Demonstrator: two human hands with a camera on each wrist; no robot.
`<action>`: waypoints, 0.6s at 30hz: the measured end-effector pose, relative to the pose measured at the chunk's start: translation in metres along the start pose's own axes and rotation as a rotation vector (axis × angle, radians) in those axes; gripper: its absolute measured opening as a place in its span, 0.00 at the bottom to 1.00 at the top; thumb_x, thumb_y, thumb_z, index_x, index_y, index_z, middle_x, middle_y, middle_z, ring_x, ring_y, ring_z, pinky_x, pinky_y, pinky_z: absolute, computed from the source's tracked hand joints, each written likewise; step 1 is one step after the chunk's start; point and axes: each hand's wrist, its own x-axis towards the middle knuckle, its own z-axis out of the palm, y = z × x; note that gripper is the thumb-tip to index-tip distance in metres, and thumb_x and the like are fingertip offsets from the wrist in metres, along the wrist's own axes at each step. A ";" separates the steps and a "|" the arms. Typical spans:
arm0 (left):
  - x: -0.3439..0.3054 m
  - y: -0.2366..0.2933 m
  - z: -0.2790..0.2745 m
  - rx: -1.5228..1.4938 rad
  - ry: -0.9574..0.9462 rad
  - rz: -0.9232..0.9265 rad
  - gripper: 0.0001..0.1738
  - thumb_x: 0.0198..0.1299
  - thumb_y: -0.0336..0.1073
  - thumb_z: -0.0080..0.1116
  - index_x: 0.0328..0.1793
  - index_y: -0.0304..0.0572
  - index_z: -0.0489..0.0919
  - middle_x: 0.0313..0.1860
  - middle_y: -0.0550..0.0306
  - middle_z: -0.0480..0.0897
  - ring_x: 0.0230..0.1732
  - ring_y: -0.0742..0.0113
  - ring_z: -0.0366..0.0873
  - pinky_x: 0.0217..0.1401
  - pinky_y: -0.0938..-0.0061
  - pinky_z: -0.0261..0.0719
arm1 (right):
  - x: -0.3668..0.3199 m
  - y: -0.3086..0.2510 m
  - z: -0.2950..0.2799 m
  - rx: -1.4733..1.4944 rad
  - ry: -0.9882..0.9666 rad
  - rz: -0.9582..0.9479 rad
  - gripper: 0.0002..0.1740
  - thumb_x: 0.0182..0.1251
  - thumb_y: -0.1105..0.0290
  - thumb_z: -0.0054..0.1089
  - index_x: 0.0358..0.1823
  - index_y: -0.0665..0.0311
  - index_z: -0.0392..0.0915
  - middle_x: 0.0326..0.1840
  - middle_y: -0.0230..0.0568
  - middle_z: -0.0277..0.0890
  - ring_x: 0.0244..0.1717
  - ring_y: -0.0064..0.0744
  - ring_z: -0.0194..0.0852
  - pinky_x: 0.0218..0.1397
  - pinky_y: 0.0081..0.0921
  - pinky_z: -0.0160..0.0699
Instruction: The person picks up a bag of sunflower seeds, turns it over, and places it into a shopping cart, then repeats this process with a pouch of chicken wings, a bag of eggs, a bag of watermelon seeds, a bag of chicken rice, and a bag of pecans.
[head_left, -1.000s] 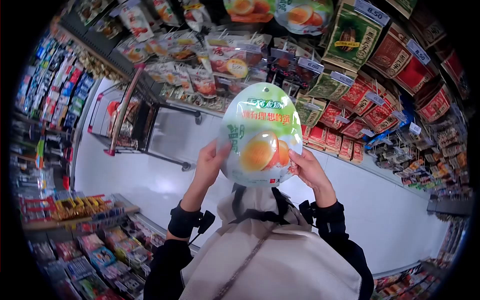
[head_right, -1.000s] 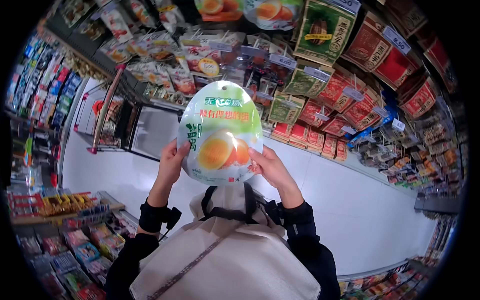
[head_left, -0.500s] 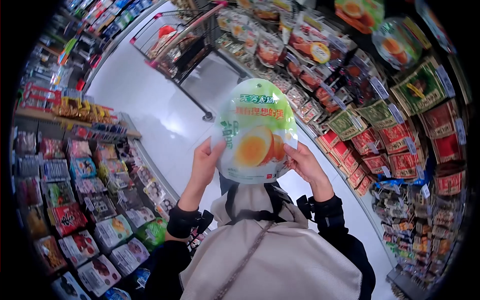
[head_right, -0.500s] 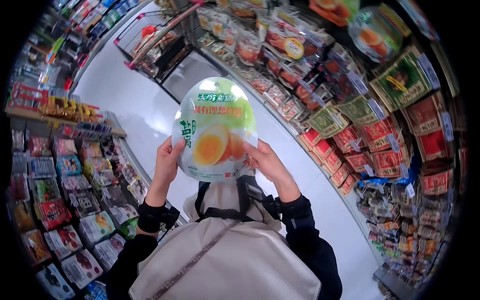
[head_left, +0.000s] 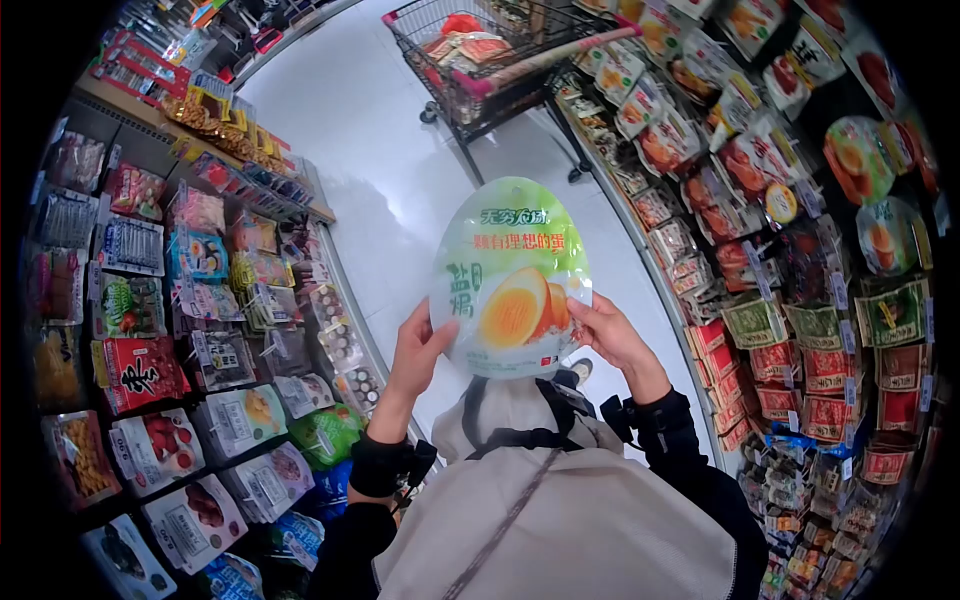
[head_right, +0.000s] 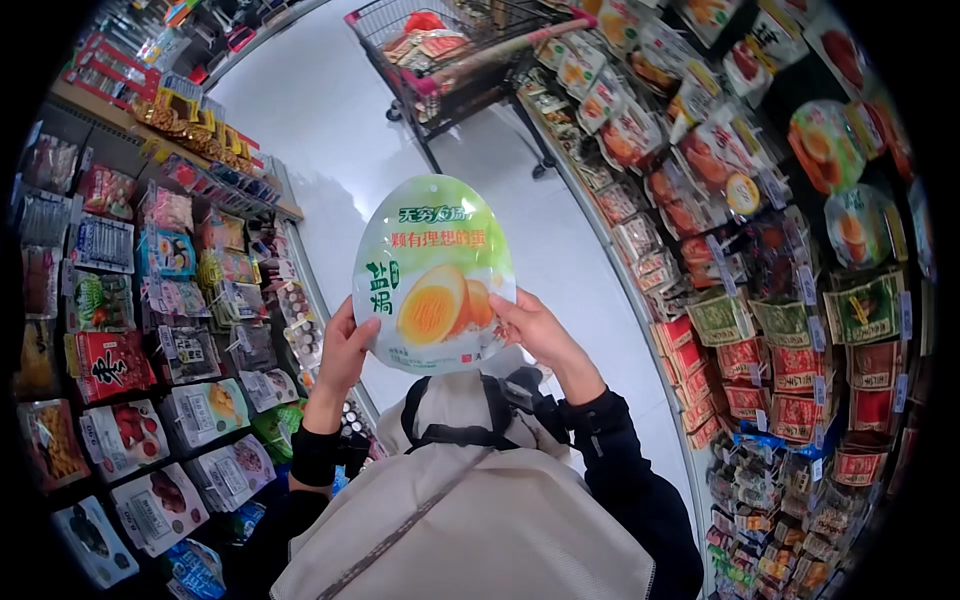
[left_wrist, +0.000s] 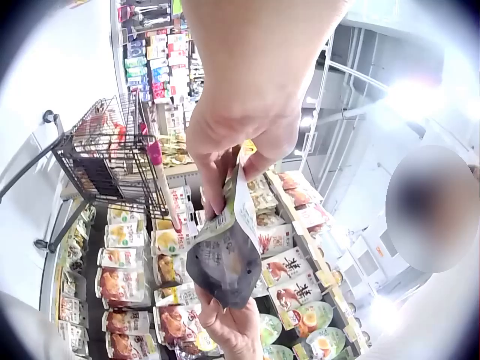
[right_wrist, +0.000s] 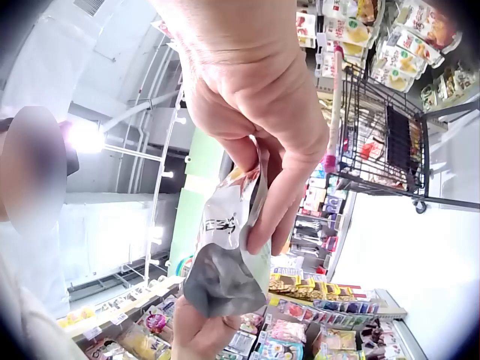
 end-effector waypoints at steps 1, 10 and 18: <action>0.001 0.007 -0.018 -0.006 -0.028 0.007 0.22 0.58 0.28 0.49 0.59 0.32 0.65 0.49 0.58 0.74 0.47 0.77 0.70 0.49 0.82 0.67 | 0.012 0.000 0.013 0.005 -0.001 0.006 0.19 0.67 0.61 0.43 0.54 0.64 0.64 0.36 0.29 0.72 0.27 0.12 0.66 0.28 0.12 0.69; -0.001 0.042 -0.148 0.053 0.047 0.011 0.22 0.56 0.28 0.52 0.57 0.33 0.65 0.44 0.62 0.74 0.43 0.78 0.69 0.46 0.82 0.68 | 0.113 0.014 0.101 -0.031 -0.133 0.103 0.19 0.66 0.60 0.46 0.52 0.64 0.66 0.35 0.29 0.72 0.27 0.14 0.65 0.29 0.14 0.68; 0.027 0.038 -0.222 -0.160 0.164 0.034 0.27 0.54 0.32 0.55 0.59 0.33 0.61 0.54 0.55 0.71 0.53 0.67 0.69 0.56 0.72 0.65 | 0.210 -0.026 0.162 -0.268 -0.207 0.036 0.18 0.67 0.58 0.42 0.54 0.57 0.68 0.32 0.24 0.69 0.28 0.14 0.61 0.27 0.13 0.61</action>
